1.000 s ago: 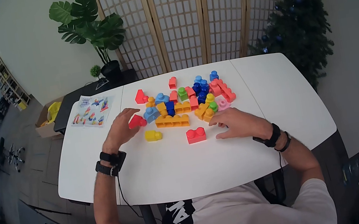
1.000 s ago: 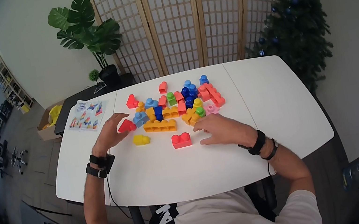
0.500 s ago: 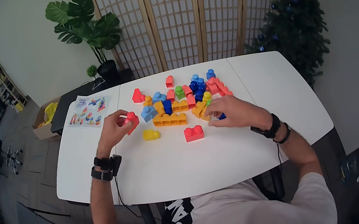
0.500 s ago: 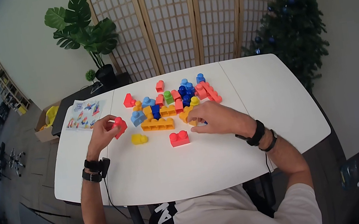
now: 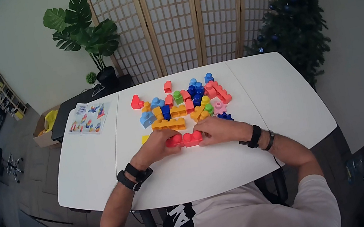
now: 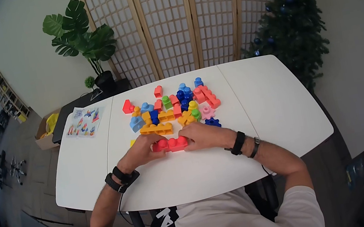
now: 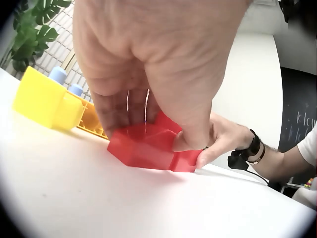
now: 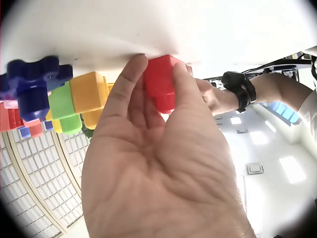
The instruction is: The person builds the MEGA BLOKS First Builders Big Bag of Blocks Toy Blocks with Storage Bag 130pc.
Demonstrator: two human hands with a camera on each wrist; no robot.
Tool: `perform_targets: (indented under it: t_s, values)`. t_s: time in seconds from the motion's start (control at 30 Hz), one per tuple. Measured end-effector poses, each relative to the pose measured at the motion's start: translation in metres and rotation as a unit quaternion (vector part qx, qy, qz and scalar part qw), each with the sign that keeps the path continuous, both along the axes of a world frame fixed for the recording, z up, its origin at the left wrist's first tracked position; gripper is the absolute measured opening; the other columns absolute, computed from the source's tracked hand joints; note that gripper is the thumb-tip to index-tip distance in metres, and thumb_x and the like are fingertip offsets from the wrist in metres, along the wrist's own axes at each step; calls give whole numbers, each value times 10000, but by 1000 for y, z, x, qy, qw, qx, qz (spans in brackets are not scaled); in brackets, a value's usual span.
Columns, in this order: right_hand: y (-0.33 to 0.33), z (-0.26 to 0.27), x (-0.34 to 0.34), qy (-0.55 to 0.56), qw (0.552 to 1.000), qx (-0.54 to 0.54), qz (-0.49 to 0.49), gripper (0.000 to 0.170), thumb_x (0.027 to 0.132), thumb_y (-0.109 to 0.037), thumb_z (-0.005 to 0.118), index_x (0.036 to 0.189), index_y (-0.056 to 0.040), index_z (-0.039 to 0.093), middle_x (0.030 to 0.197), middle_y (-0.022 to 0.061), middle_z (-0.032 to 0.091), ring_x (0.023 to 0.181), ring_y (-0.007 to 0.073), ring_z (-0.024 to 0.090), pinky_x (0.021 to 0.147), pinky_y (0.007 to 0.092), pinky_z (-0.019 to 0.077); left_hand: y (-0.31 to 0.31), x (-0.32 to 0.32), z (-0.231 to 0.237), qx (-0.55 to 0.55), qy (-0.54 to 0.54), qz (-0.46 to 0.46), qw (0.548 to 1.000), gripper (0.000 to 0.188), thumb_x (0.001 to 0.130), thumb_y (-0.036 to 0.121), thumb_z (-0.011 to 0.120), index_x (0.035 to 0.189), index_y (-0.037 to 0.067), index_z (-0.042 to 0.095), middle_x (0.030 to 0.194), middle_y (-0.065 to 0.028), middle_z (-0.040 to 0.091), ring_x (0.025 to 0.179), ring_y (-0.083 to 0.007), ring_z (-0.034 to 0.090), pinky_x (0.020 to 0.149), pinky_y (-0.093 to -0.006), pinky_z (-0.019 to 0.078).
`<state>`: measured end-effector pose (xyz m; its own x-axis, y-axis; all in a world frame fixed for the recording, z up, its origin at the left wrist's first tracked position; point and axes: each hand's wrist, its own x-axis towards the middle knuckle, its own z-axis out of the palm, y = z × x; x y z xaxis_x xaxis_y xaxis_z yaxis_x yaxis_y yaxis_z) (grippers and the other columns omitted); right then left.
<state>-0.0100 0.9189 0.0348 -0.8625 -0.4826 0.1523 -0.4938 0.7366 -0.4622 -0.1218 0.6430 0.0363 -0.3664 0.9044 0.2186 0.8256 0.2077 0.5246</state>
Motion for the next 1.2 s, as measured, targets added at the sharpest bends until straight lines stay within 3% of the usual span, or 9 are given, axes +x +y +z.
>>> perform_targets:
  t_s: [0.17,0.6,0.77,0.83,0.9,0.97,1.0,1.07,1.2]
  values:
    - [-4,-5,-5,-26,1000,-11,-11,326,889,-210,808,1051,48,691,925,173,693,862,308,716,763,419,562,7,4,-4,9,19,4,1000,386,829,228,912,1090,-18,770,1007,-196,774,912,-363,736,839,-414,586]
    - [-8,-14,-10,13,999,-39,-10,230,800,-132,784,842,44,643,866,231,684,876,411,688,799,484,545,11,10,-12,-1,14,39,999,420,778,234,961,1069,-6,776,976,-162,778,900,-335,752,804,-402,587]
    - [-6,-9,-14,-12,1000,6,-10,341,802,-162,821,1053,50,730,936,199,696,868,347,708,777,430,557,10,14,10,1,30,19,999,494,810,311,956,1132,-18,779,1044,-181,791,931,-342,755,826,-419,595]
    - [-3,-7,-9,-19,1000,3,-21,458,808,-187,838,1181,45,710,1012,198,697,903,328,714,804,414,569,4,9,37,134,57,97,984,527,846,377,946,1151,-18,777,1049,-155,798,947,-315,755,834,-417,593]
    - [-1,-1,-1,-31,999,0,-26,580,814,-213,856,1309,41,690,1089,198,697,937,309,719,831,398,581,-2,-15,62,118,-10,169,979,509,913,392,899,1223,10,769,1093,-145,797,966,-303,754,859,-407,591]
    - [1,19,5,-96,995,-14,-24,795,844,-284,887,1504,22,567,1249,196,660,1017,274,724,895,376,596,-11,-48,77,61,2,226,972,434,942,215,835,1331,49,739,1245,-151,771,1115,-309,730,922,-419,598]
    - [1,27,9,-97,995,-12,-21,795,844,-284,887,1504,22,567,1249,196,660,1017,274,724,895,376,596,-18,-74,71,63,2,229,971,434,942,215,835,1331,49,739,1245,-151,771,1115,-309,730,922,-419,598]
    - [2,38,14,-102,993,-24,-47,841,893,-323,884,1559,22,504,1313,185,638,1055,279,729,932,373,602,-28,-132,36,-18,233,222,947,559,899,24,742,1446,124,685,1463,-150,676,1292,-331,662,1007,-440,601]
    - [11,39,15,-87,993,-59,-46,760,929,-314,867,1527,20,538,1315,169,646,1078,281,730,946,369,605,-26,-159,4,-139,236,237,932,639,855,-70,697,1441,183,671,1617,-132,546,1398,-385,589,1124,-426,562]
